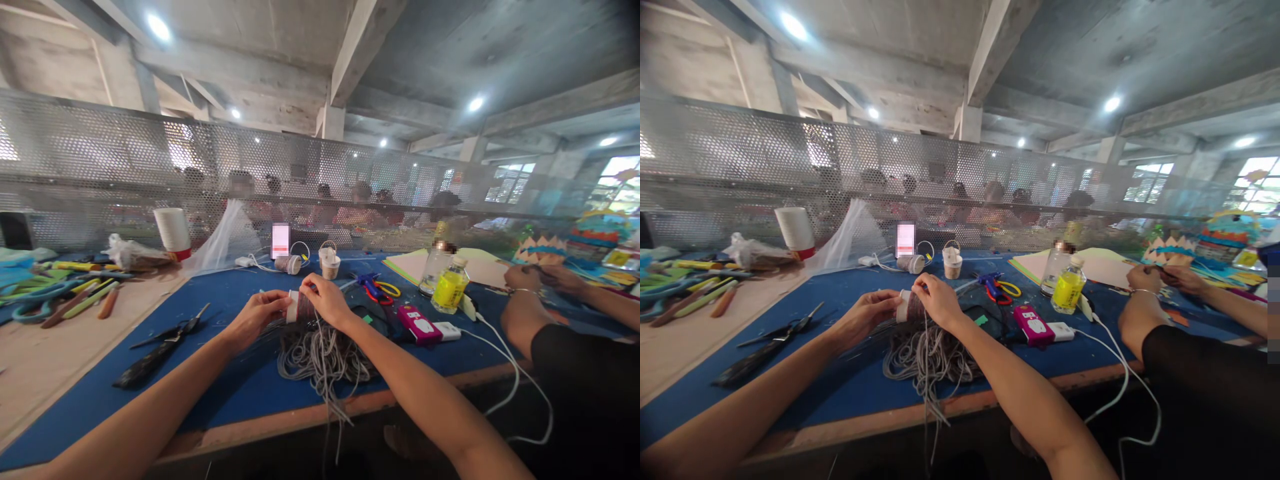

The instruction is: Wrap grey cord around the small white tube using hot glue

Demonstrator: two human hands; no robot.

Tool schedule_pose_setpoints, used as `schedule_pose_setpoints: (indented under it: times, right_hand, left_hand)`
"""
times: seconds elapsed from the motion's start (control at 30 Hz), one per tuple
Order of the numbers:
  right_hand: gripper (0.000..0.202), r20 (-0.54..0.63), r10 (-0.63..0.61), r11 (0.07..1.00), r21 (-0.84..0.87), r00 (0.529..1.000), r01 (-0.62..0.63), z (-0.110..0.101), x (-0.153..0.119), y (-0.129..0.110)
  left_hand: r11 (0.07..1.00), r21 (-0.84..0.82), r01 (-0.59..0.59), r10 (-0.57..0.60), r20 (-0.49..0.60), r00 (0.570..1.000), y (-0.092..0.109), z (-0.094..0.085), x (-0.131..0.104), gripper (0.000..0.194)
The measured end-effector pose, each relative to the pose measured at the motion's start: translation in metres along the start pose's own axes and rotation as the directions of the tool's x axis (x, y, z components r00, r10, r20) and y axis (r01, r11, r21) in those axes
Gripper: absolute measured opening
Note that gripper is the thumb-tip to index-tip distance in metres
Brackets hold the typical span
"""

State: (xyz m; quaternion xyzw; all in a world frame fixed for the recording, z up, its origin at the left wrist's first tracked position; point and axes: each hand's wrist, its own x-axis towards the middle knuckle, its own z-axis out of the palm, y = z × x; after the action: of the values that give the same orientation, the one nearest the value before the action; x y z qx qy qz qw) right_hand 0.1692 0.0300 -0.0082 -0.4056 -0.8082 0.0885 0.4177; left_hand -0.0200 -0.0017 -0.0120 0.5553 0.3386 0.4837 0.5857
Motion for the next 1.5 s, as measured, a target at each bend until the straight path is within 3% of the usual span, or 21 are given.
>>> schedule_pose_setpoints:
  times: [0.3, 0.93, 1.5]
  right_hand:
    - [0.014, -0.009, 0.004, 0.999, 0.04, 1.0, -0.004, 0.002, 0.002, 0.004]
    - [0.037, -0.028, -0.019, 0.987, 0.158, 0.999, 0.023, -0.007, 0.002, -0.005]
    - [0.028, -0.076, -0.144, 0.968, 0.197, 0.987, 0.156, -0.015, 0.004, -0.007]
  left_hand:
    - [1.0, 0.015, -0.004, 0.004, 0.012, 1.0, 0.0, 0.0, 0.0, 0.017]
    - [0.998, -0.066, 0.017, -0.018, -0.02, 1.0, -0.006, -0.005, 0.004, 0.015]
    - [0.993, -0.114, -0.014, 0.013, -0.015, 1.0, -0.007, -0.009, 0.007, 0.017]
